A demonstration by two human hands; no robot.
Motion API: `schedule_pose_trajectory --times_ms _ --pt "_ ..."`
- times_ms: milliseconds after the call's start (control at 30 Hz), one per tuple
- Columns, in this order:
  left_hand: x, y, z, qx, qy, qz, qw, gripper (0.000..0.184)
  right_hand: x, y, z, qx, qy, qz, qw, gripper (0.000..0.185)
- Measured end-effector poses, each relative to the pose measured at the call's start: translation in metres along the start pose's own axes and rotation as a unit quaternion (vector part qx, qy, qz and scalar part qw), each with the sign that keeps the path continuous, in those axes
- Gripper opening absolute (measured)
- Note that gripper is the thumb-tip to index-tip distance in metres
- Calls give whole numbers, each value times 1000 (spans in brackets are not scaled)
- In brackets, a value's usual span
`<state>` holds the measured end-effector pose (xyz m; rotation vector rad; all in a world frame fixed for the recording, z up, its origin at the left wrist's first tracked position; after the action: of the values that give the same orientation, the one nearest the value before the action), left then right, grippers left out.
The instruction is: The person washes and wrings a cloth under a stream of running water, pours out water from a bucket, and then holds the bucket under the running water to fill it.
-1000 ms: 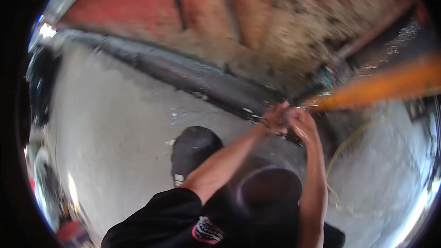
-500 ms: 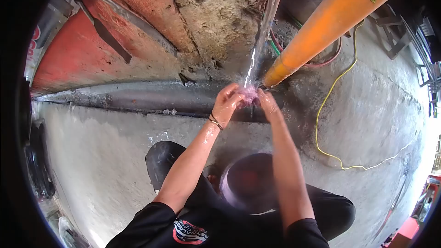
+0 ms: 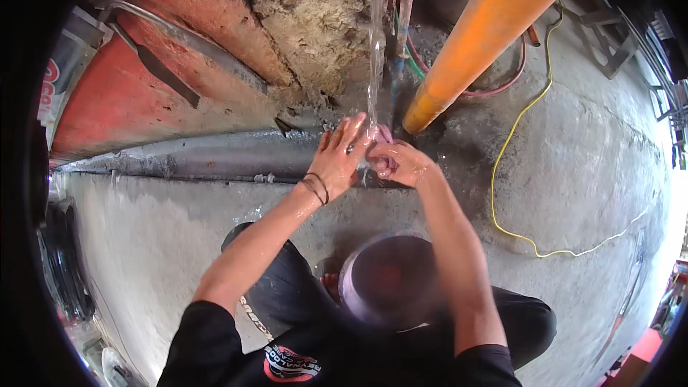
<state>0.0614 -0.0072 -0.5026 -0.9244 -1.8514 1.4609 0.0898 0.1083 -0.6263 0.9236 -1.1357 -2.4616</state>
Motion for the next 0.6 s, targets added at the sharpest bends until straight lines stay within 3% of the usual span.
schedule_pose_trajectory --times_ms 67,133,167,200,233,267,300,400,467,600 --pt "13 15 2 -15 33 -16 999 84 -8 33 20 -142 39 -19 989 17" --pt "25 22 11 -50 40 -22 998 74 -6 48 30 -317 94 -19 944 19" --pt "32 25 12 -34 33 -13 999 70 -2 65 43 -581 86 -49 808 21" --pt "38 27 15 -20 25 -4 999 66 2 66 49 -670 49 -78 737 22" --pt "40 33 18 23 36 -20 999 41 9 60 48 -749 13 -105 654 24" --pt "46 39 21 28 27 35 999 35 17 53 43 -816 -22 -127 563 26" --pt "51 44 21 33 19 91 995 29 27 17 29 -846 30 -149 512 29" --pt "57 59 37 -2 -54 185 981 25 6 56 47 -836 70 -240 489 26" --pt "54 53 37 -34 -94 216 971 29 4 73 50 -869 79 -235 428 21" --pt "56 69 42 -137 -150 292 935 47 -1 76 50 -902 28 -212 375 23"
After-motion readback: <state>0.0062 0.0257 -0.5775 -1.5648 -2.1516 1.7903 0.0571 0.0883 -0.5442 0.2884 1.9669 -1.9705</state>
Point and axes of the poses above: each hand's wrist, its own x-axis towards the middle knuckle, its own y-axis out of the palm, z = x × y, the point moved 9 cm from there along x, towards the middle knuckle, and after that the axes turned 8 degrees about z, right-handed, at the moved point
